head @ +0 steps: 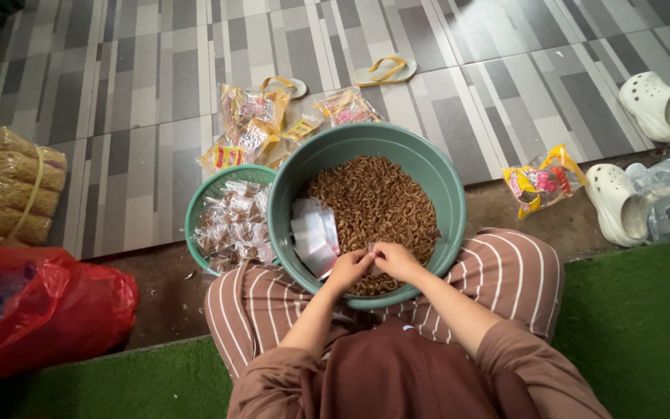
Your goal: The person scoops brown snack pieces from a large green basin into small clear plastic bags using a spoon, then seals each bag and places it into a green basket. The process is repeated continuously.
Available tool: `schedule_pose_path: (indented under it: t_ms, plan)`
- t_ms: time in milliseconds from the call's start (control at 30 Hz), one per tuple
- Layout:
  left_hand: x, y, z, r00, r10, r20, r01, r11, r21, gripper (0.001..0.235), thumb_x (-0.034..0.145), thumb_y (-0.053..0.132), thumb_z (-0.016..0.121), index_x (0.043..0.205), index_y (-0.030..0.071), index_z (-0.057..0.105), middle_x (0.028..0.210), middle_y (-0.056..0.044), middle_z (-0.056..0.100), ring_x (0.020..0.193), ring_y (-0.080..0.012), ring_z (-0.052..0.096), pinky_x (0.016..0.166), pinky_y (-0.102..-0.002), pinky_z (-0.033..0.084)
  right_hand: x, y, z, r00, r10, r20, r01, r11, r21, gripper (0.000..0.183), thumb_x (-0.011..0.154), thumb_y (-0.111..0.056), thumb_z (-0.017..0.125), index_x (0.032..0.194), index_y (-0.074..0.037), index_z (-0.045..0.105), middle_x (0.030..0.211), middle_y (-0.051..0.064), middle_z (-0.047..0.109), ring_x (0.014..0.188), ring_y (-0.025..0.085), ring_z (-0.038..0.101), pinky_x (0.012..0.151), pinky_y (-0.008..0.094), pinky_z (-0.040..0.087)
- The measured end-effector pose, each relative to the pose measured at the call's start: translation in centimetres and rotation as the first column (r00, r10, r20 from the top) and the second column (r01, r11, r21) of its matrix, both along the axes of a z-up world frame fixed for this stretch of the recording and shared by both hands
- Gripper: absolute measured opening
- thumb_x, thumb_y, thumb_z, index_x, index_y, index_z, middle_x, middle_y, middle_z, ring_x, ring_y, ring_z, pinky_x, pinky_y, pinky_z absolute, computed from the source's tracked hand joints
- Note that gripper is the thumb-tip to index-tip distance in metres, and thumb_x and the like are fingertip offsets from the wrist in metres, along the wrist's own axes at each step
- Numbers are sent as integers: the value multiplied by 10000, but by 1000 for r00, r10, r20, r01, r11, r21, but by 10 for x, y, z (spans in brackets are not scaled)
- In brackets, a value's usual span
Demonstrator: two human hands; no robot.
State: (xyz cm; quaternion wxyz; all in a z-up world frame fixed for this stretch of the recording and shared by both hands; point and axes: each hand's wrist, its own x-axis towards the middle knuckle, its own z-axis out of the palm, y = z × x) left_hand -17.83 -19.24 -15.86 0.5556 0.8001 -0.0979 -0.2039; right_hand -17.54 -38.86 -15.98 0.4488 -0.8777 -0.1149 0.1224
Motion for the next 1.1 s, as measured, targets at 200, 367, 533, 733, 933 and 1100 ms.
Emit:
schedule_pose_path:
  t_ms: [200,367,533,733,933,1100]
  plan:
    - [1,2,3,997,-74,11,72,990,117,462,970,456,616,1015,20,762,787,-109,743,741,-182,710,718,-342,544,-3,-5,0,999,53,12,-53,999,0,126,809,-123,665,903,-39,669,804,115,716,721,241,691,665,386,534]
    - [0,1,-2,997,-64,47,69,991,-117,387,993,362,558,1117,32,718,868,-69,764,807,-144,714,759,-327,554,-3,-5,-3,996,52,-78,-49,998,33,122,848,-146,698,895,-34,694,773,102,730,692,170,674,645,345,531]
    - [5,2,-18,999,-43,4,43,990,-137,319,1003,268,545,1049,-4,705,814,-91,699,758,-159,640,710,-355,518,0,-9,-7,992,54,-118,-21,964,267,158,904,-176,724,875,-26,684,819,87,714,708,134,615,631,336,508]
    - [3,-1,-6,992,60,111,-52,996,-75,283,971,274,582,997,14,690,799,-116,717,733,-222,682,703,-369,541,-4,0,7,995,73,-70,-68,995,70,196,1002,-246,563,972,-66,633,791,104,678,707,238,641,656,379,506]
    - [-5,-8,23,942,70,329,-129,978,161,249,915,281,591,956,62,702,888,-209,703,843,-412,675,742,-489,526,-9,10,51,982,-173,76,186,956,-227,145,929,-244,610,919,-116,678,853,89,697,815,332,681,690,448,517]
    - [-8,-7,37,929,140,342,-234,939,253,262,925,283,595,850,54,699,845,-201,696,819,-418,669,731,-522,510,-12,12,73,978,-164,130,178,979,-102,95,898,-153,616,953,-105,676,896,86,685,832,316,686,717,447,531]
